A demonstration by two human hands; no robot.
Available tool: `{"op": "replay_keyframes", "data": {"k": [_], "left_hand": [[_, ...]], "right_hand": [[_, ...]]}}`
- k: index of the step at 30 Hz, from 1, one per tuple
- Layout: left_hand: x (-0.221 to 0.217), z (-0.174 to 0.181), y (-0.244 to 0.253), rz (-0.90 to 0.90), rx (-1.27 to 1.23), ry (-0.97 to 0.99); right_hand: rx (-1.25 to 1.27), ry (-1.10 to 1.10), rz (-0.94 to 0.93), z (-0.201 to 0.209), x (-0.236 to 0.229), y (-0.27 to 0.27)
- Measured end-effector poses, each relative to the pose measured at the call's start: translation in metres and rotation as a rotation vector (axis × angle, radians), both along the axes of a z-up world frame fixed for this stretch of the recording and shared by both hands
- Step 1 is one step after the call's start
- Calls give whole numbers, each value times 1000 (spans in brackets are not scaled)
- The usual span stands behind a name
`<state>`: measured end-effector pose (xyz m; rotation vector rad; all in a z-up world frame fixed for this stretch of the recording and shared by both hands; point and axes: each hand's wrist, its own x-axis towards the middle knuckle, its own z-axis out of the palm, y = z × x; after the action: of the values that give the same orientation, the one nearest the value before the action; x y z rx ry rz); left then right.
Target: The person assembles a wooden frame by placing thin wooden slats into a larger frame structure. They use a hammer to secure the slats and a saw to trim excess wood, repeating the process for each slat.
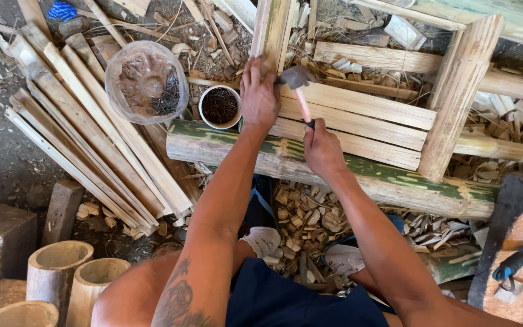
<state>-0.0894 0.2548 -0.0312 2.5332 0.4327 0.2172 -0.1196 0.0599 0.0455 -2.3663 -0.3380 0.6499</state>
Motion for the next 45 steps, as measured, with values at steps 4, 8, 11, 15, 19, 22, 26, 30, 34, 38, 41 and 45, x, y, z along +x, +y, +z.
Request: {"op": "replay_keyframes", "data": {"k": [4,8,11,15,19,22,26,30,34,38,41,45], "left_hand": [[-9,1,-25,-206,290,29],[-31,13,-58,-562,77,238],[-33,27,-64,-651,271,499],[-28,31,-57,-604,203,408],[-40,14,-61,-552,344,203],[-33,14,-62,-582,340,304],[-34,14,-60,-593,159,436],[-38,17,-62,-560,335,220],[-32,19,-59,-590,237,361],[-36,18,-60,-552,263,273],[-32,19,-65,-573,217,383],[-60,15,-57,-704,196,160]], "right_hand": [[101,-117,-25,21,-1,-13],[205,-442,64,17,-1,-17],[-7,-128,56,8,10,-16],[103,-331,56,-3,26,-10],[-70,9,7,-8,13,-16],[-33,-314,139,-4,15,-14],[107,-307,51,-3,14,-8],[-124,-260,149,3,17,-7],[126,-295,81,8,19,-7],[-58,-440,178,4,19,-7],[-175,-346,130,2,26,-11],[-111,-296,36,3,11,-51]]}}
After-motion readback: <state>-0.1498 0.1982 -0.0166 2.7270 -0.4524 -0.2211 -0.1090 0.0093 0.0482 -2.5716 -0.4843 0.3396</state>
